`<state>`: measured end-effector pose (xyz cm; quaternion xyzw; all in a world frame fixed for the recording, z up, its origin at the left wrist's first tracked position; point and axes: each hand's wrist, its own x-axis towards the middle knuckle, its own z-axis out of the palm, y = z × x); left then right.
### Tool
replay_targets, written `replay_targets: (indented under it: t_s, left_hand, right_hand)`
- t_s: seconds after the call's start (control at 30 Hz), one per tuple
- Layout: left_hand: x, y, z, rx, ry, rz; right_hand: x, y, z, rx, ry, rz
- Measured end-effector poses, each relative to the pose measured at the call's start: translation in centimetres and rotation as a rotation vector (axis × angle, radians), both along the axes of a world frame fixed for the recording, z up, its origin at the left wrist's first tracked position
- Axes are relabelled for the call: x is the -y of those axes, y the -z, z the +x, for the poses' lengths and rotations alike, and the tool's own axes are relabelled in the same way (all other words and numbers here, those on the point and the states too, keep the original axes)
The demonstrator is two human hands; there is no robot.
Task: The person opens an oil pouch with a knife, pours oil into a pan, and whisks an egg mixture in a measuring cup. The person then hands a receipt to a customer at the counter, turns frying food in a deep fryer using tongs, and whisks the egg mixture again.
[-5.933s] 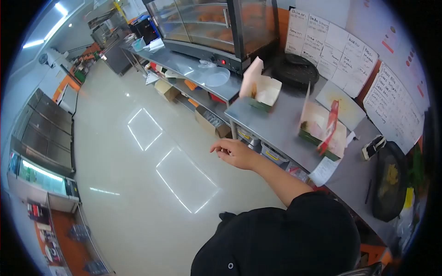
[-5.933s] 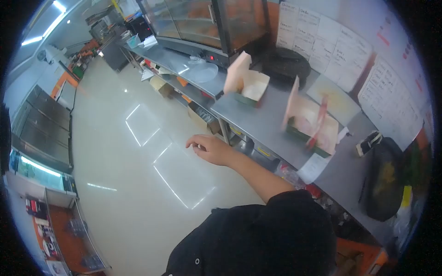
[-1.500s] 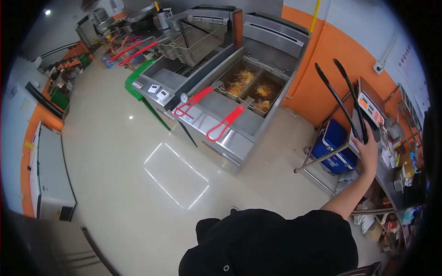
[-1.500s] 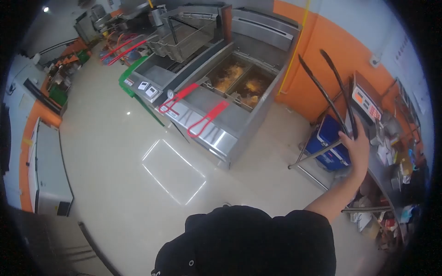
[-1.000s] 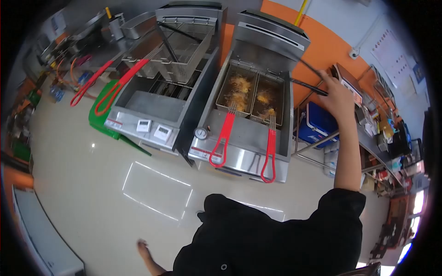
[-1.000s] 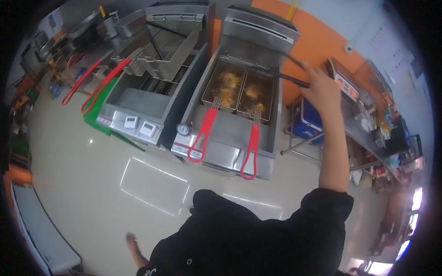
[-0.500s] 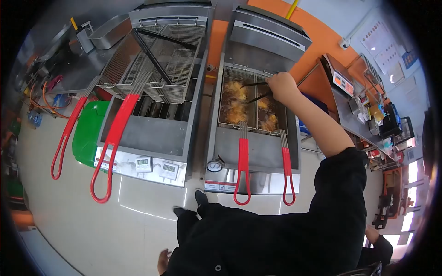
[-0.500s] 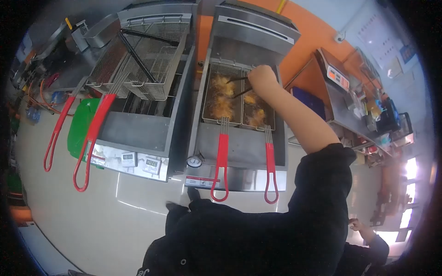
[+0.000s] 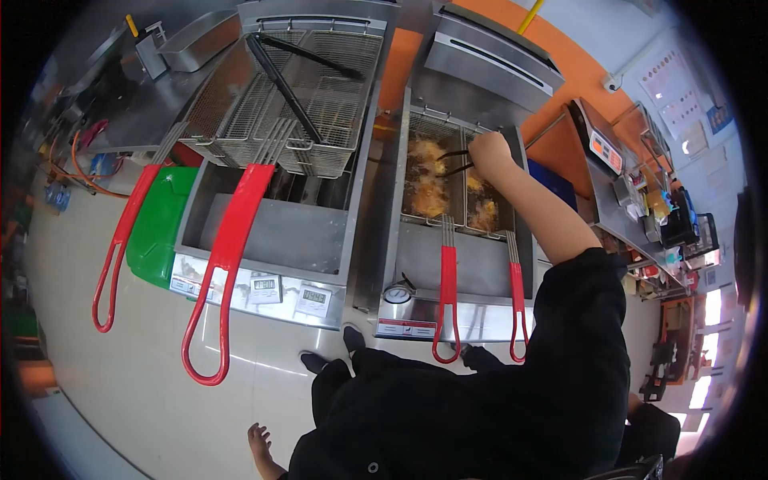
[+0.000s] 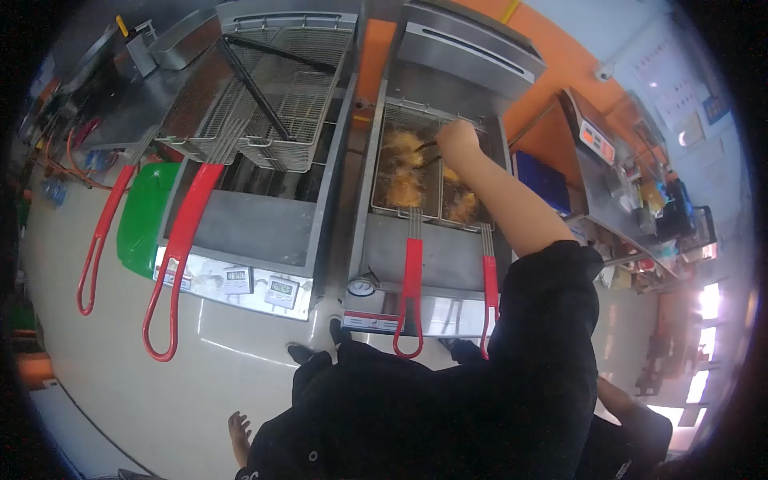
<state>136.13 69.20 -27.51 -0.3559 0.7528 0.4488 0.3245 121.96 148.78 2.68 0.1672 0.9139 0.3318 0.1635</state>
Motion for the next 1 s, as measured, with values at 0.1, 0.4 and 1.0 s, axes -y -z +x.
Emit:
replay_targets:
  t_s: [0.1, 0.4, 1.0]
  left_hand:
    - [-1.2, 0.2, -0.3, 0.019, 0.061, 0.029]
    - [4.2, 9.9, 7.2, 0.063, -0.079, 0.228]
    - [-2.1, 0.6, -0.9, 0.043, 0.199, 0.124]
  right_hand:
    - [-0.1, 0.5, -0.6, -0.004, -0.023, 0.017]
    - [0.5, -2.5, 0.0, -0.062, 0.166, -0.105]
    - [0.6, 0.6, 1.0, -0.149, 0.369, -0.229]
